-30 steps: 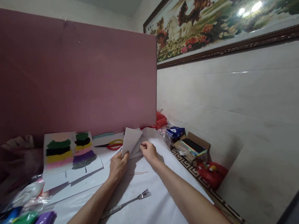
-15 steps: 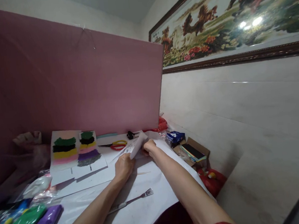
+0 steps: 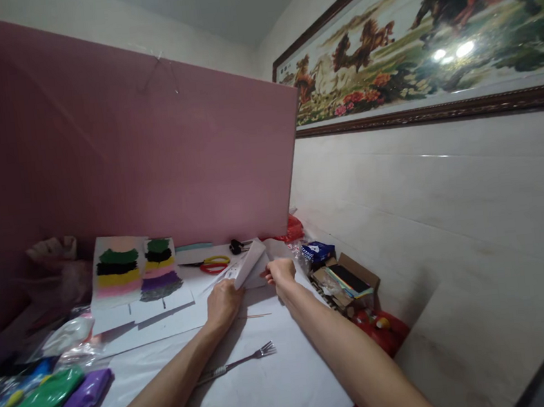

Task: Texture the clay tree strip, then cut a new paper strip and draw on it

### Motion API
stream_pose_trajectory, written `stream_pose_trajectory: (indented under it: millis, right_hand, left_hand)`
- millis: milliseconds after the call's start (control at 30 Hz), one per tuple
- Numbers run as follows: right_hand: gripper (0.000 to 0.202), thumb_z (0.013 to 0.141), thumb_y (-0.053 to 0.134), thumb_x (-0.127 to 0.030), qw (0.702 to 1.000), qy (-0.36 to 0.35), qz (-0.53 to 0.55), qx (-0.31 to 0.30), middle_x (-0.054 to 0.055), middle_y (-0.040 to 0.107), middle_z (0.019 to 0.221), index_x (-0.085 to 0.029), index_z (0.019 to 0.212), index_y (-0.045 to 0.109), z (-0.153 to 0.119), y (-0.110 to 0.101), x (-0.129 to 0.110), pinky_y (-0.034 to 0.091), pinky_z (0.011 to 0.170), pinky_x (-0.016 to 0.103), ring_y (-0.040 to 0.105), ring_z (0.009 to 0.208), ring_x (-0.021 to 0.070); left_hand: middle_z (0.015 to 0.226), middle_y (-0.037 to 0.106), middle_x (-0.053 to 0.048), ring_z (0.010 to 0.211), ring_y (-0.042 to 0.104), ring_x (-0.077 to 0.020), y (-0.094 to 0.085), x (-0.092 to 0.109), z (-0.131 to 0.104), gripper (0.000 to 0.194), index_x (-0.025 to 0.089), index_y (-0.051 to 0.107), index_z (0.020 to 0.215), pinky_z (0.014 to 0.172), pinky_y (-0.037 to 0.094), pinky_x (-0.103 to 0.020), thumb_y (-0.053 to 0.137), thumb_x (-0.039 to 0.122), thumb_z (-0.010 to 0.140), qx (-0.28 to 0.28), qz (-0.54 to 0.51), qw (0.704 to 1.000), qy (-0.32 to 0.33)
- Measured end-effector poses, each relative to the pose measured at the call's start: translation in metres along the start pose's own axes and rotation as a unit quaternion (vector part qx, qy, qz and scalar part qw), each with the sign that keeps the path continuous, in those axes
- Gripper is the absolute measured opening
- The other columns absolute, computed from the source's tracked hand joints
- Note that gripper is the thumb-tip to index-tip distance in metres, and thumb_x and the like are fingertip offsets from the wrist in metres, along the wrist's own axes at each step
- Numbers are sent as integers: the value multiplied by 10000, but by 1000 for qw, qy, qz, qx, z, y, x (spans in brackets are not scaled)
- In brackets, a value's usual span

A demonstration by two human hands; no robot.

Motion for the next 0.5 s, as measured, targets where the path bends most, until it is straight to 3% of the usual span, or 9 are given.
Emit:
stream_pose_trajectory:
  millis: [133, 233, 300, 367, 433, 500]
  right_hand:
    - [314, 926, 580, -322, 999, 11, 1, 53, 89, 601, 1185, -162, 1196, 568, 6, -27, -10, 544, 814, 411, 624, 978, 215]
    - [222, 923, 582, -304, 994, -22, 11, 105, 58, 649, 1008, -142, 1073, 608, 5, -58, -18, 555, 683, 321, 639, 796, 157]
    - [95, 857, 604, -207, 986, -62, 19, 151, 14, 635, 729, -114, 855, 623, 1, -84, -26, 473, 478, 221, 553, 530, 101]
    - [49, 755, 603, -151, 975, -111, 28, 193, -29, 566, 564, -130, 711, 594, -5, -114, -37, 354, 357, 186, 430, 400, 72]
    - [29, 665, 611, -165, 959, -164, 34, 230, -58, 518, 508, -146, 667, 589, -14, -147, -51, 304, 321, 171, 406, 390, 71]
    - [102, 630, 600, -206, 936, -213, 41, 279, -76, 503, 530, -161, 721, 589, -27, -183, -66, 343, 328, 159, 441, 429, 81]
  left_hand:
    - [1033, 690, -123, 1002, 628, -259, -1, 0, -1, 255, 169, 701, 956, 756, 430, -301, 497, 291, 866, -3, 2, 1000, 7]
    - [1031, 684, -123, 1000, 623, -262, -1, 0, -1, 251, 167, 699, 955, 757, 433, -307, 535, 323, 847, -8, 1, 1000, 19]
    - [1021, 684, -120, 983, 626, -258, -1, -1, 0, 253, 171, 699, 953, 748, 433, -305, 549, 340, 840, -12, -1, 1000, 23]
    - [1015, 683, -119, 969, 630, -253, 0, -1, 0, 267, 175, 700, 949, 743, 433, -302, 548, 367, 843, -15, -2, 1000, 23]
    - [1020, 681, -122, 974, 629, -253, 1, 0, 1, 285, 177, 703, 948, 749, 432, -301, 547, 391, 844, -18, -3, 1000, 23]
    - [1030, 679, -127, 988, 626, -256, 1, 1, 1, 301, 179, 707, 952, 764, 430, -303, 550, 409, 840, -22, -7, 999, 25]
Point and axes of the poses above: each hand's wrist, its own z-axis towards the middle knuckle, its own y-axis out of the palm, x = y × z, the point moved 3 cm from there along z, towards the middle knuckle
